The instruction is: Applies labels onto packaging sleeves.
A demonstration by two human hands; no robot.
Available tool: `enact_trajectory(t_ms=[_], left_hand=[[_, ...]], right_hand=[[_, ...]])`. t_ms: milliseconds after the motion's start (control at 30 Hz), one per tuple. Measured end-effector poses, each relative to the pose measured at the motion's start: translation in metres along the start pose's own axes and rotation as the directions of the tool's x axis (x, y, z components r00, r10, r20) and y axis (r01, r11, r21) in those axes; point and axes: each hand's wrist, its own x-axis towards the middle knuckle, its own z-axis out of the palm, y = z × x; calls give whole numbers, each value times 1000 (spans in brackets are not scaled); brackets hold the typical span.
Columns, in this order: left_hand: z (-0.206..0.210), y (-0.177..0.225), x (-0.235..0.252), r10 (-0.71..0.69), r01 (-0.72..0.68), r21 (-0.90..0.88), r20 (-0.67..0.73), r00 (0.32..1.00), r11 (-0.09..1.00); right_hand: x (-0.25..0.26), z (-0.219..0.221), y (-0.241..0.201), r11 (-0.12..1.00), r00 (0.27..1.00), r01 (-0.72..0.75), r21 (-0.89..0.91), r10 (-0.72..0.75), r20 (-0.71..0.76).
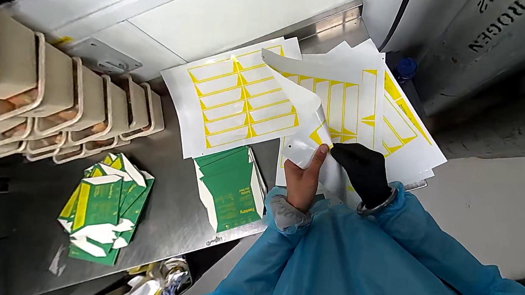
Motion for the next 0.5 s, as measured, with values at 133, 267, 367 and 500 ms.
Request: enact_trajectory(t_ms=[133, 267, 367, 500], left_hand=[[-6, 4, -1, 33, -35, 85, 30, 999, 996], [-6, 5, -4, 36, -38, 90, 27, 999, 995], [-4, 5, -4, 19, -18, 73, -15, 1000, 997], [-2, 4, -7, 25, -24, 62, -16, 1000, 998]], right_hand=[[6, -5, -2, 999, 998, -45, 26, 44, 39], [8, -5, -1, 998, 998, -55, -17, 55, 1], [6, -3, -2, 999, 999, -38, -5, 38, 11], [-3, 3, -5, 1000, 1000, 15, -26, -15, -11]])
